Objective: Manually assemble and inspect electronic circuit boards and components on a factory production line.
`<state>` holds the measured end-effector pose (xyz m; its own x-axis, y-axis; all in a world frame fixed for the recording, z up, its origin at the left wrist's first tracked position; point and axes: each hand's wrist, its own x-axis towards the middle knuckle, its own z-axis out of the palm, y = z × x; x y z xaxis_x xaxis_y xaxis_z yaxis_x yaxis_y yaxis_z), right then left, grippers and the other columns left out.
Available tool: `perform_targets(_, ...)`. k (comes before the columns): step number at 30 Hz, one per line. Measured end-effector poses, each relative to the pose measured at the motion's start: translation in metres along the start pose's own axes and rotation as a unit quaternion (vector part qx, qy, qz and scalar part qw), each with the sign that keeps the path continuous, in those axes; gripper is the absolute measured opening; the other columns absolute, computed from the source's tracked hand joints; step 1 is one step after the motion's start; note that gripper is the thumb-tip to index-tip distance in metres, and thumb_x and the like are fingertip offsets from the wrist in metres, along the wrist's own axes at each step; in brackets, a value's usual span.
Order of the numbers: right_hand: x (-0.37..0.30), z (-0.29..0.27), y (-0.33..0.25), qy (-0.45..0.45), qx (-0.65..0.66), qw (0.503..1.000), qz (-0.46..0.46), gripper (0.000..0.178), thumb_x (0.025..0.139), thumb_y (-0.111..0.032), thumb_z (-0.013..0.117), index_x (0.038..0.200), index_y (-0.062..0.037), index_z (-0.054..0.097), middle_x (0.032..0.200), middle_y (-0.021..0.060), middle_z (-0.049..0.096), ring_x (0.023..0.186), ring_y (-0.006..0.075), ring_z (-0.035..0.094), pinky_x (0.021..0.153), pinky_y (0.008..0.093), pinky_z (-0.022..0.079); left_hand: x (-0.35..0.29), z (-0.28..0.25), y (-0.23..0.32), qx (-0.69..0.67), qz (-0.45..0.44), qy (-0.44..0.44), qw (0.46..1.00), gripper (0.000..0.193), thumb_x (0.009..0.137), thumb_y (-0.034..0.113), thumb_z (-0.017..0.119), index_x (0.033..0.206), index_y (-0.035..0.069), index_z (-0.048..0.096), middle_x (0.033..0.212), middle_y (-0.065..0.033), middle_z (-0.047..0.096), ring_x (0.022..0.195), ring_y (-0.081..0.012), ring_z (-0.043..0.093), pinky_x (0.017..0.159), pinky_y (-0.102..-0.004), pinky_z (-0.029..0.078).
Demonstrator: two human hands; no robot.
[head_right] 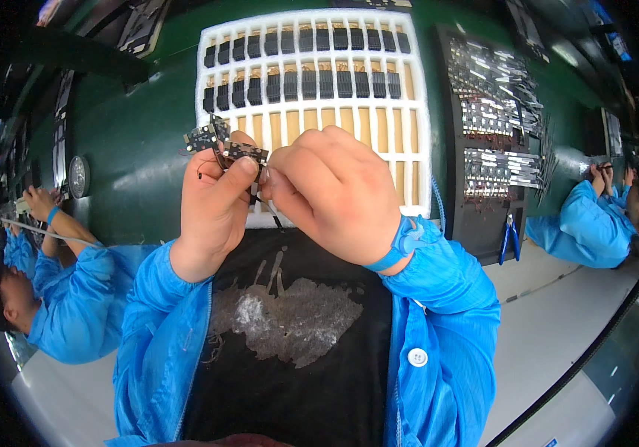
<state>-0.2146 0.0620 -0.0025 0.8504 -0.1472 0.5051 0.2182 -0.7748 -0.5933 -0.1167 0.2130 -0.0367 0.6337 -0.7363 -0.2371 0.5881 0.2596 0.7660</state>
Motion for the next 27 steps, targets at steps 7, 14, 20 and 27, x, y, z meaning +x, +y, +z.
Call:
perform_targets(7,-0.003,0.003,0.004,0.009,-0.015,1.000,-0.007,0.024,0.070,0.000,0.074,0.091,-0.0041,0.063,0.079,0.0076,0.058,0.069,0.0276,0.057,0.060,0.0379,0.047,0.000,0.001,0.000,-0.019,0.010,-0.020,1.000,0.009,0.093,0.004,0.065,0.100,-0.001,0.066,0.087,-0.0065,0.069,0.072,-0.0136,0.066,0.067,-0.0283,0.054)
perform_targets(14,-0.003,0.003,0.005,0.017,-0.042,0.999,-0.023,0.025,0.068,0.001,0.075,0.089,-0.0045,0.064,0.078,0.0072,0.059,0.067,0.0259,0.058,0.058,0.0362,0.046,-0.001,0.006,0.002,-0.015,0.006,-0.017,1.000,0.013,0.094,0.005,0.064,0.104,-0.001,0.066,0.088,-0.0068,0.069,0.073,-0.0134,0.065,0.067,-0.0277,0.053)
perform_targets(20,-0.005,0.004,0.011,0.033,-0.126,0.988,-0.080,0.031,0.062,-0.011,0.077,0.090,-0.0078,0.065,0.079,0.0026,0.056,0.066,0.0209,0.054,0.056,0.0333,0.044,-0.002,0.012,0.001,-0.006,0.007,0.012,1.000,0.012,0.094,0.005,0.064,0.103,-0.001,0.066,0.089,-0.0063,0.070,0.074,-0.0117,0.065,0.066,-0.0264,0.053)
perform_targets(27,-0.004,0.003,0.011,0.030,-0.155,0.983,-0.094,0.032,0.060,-0.014,0.075,0.090,-0.0083,0.065,0.080,0.0011,0.055,0.067,0.0188,0.054,0.056,0.0318,0.044,-0.002,0.015,-0.001,0.010,0.003,0.037,0.999,0.012,0.095,0.005,0.063,0.104,-0.001,0.066,0.092,-0.0046,0.070,0.078,-0.0088,0.063,0.071,-0.0248,0.051)
